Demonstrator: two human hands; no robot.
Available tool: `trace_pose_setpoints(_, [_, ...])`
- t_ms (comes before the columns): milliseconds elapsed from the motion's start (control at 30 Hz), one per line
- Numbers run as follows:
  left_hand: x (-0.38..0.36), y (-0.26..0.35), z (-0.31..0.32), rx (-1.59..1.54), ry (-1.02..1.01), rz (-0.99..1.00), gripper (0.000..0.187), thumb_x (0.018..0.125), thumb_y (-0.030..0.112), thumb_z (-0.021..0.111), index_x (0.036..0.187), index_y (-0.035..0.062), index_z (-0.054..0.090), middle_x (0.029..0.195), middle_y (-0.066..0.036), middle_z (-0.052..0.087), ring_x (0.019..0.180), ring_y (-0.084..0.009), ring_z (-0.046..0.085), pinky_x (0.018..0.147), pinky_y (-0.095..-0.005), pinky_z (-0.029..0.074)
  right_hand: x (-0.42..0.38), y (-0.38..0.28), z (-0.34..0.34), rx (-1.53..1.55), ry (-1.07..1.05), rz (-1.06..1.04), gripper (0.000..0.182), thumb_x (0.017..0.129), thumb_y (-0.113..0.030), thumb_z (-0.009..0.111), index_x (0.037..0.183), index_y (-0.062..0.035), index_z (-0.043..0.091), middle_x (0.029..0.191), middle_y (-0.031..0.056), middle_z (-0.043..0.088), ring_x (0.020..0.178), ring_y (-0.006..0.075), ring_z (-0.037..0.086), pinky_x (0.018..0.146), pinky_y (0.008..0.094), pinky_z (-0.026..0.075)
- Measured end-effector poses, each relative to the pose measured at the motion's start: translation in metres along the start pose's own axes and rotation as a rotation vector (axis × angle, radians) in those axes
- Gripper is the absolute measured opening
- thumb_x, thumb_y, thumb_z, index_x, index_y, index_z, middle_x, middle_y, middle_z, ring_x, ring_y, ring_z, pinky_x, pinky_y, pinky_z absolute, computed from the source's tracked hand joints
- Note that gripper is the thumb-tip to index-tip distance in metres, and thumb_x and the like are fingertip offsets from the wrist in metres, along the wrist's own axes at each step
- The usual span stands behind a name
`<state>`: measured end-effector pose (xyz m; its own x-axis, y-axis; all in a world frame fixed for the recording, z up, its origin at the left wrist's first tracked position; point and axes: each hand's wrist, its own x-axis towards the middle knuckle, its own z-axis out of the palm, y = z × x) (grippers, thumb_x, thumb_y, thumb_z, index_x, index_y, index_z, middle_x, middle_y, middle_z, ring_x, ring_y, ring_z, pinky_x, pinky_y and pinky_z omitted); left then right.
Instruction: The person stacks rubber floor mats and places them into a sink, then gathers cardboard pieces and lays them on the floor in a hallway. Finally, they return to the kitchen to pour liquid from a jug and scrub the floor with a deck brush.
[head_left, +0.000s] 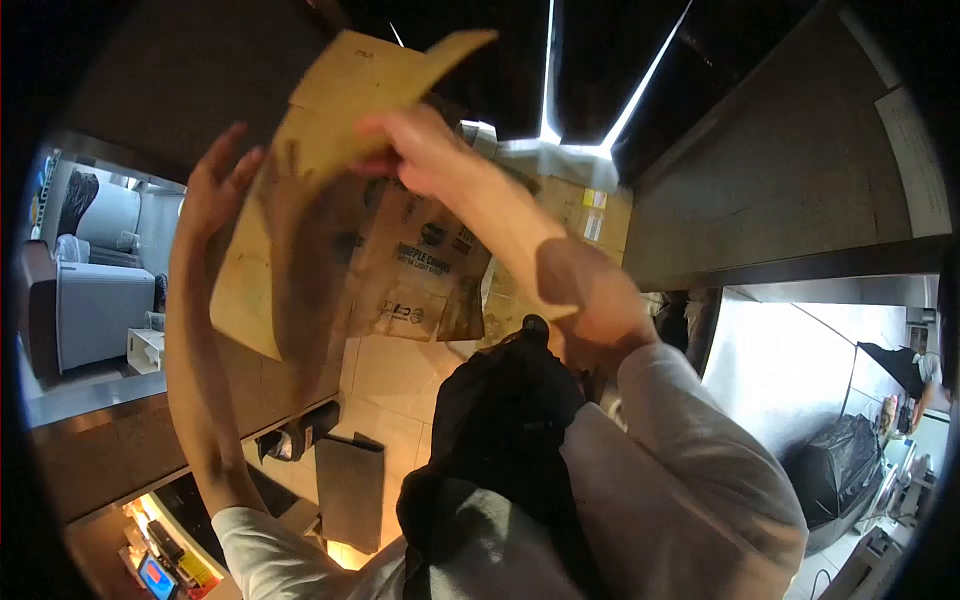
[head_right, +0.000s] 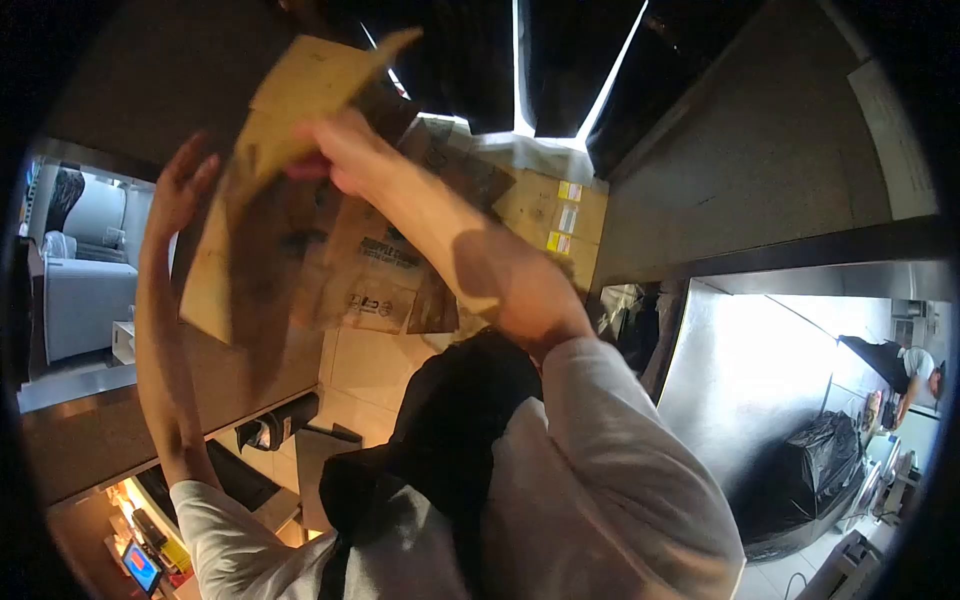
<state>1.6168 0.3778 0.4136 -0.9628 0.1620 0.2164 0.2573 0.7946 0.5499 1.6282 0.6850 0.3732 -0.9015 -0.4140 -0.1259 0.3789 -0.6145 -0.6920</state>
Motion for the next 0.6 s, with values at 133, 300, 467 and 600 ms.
trace_pose_setpoints(133, [-0.066,0.148,-0.051,-0.265,-0.145,-0.218,0.073,0.089,0.050,0.063,0.139,-0.0013,0.046,0.135,-0.018,0.053,0.125,-0.0266,0.050,0.104,-0.0358,0.038,0.044,-0.034,0.087,0.065,-0.084,0.009,0.025,0.092,-0.007,0.051,0.116,-0.0005,0.056,0.115,0.0151,0.062,0.108,0.0282,0.062,0.094,0.0400,0.049])
trace_pose_setpoints(300, [-0.094,0.127,-0.095,0.088,-0.069,-0.147,0.066,0.086,0.044,0.068,0.131,-0.0025,0.053,0.122,-0.016,0.062,0.112,-0.0231,0.059,0.098,-0.0354,0.043,0.073,-0.020,0.099,0.053,-0.114,-0.075,0.025,0.096,-0.003,0.035,0.116,0.0087,0.046,0.111,0.0283,0.056,0.094,0.0450,0.064,0.080,0.0537,0.059])
trace_pose_setpoints(467, [-0.081,0.073,-0.129,0.312,-0.009,-0.274,0.042,0.089,0.029,0.066,0.116,-0.0026,0.063,0.093,-0.010,0.069,0.095,-0.0165,0.063,0.088,-0.0318,0.046,0.090,-0.038,0.109,-0.041,-0.184,0.090,0.031,0.098,-0.015,0.042,0.125,0.0001,0.045,0.124,0.0257,0.052,0.108,0.0380,0.059,0.093,0.0510,0.050])
trace_pose_setpoints(600, [-0.056,0.061,-0.127,0.342,0.223,-0.115,0.037,0.092,0.028,0.063,0.116,0.0001,0.064,0.102,-0.013,0.069,0.099,-0.0187,0.063,0.091,-0.0329,0.046,0.089,-0.077,0.116,-0.317,-0.231,0.034,0.036,0.100,-0.019,0.043,0.128,0.0027,0.045,0.123,0.0242,0.052,0.116,0.0365,0.053,0.101,0.0485,0.044])
